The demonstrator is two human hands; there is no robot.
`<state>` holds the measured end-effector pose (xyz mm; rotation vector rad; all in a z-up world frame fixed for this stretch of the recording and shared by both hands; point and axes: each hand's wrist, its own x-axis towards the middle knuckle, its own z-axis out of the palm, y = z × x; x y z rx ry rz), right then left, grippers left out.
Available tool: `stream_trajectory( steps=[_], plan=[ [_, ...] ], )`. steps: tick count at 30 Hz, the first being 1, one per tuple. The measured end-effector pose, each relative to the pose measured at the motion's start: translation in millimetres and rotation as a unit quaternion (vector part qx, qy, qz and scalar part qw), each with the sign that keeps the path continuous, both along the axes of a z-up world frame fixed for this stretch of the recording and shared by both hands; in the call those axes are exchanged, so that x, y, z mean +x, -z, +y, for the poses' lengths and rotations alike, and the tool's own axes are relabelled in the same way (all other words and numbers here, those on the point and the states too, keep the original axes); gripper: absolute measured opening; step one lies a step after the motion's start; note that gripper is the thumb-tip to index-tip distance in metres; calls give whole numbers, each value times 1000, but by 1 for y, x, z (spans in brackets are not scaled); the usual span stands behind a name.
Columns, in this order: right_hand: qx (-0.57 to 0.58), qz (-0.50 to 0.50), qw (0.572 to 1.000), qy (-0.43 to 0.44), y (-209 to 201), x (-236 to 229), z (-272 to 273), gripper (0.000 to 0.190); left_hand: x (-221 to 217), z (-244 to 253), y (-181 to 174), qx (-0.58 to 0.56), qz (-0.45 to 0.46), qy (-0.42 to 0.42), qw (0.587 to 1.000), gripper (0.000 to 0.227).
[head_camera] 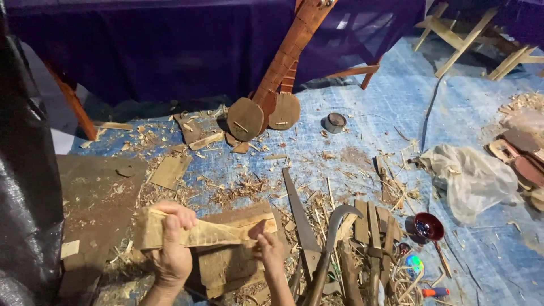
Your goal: Shaping and smoothing a wooden instrument neck using a hand scraper tool on a workshop floor.
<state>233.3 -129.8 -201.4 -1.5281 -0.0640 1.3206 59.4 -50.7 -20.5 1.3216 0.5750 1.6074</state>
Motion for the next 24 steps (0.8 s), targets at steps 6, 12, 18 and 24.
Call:
stream_trajectory(
  steps=[6, 12, 18, 24],
  plan=[
    [-42, -433, 893, -117, 27, -22, 12, 20, 6, 12, -3, -18, -11, 12, 1000, 16],
    [152, -594, 786, -81, -28, -73, 29, 53, 2, 29, 1, -28, -12, -1, 1000, 8],
    [91, -592, 784, -163, 72, -44, 27, 62, -2, 35, 6, -47, -26, 7, 999, 7],
    [234, -215, 948, 24, -47, -70, 38, 17, 2, 36, 4, -40, -25, -7, 999, 6]
  ],
)
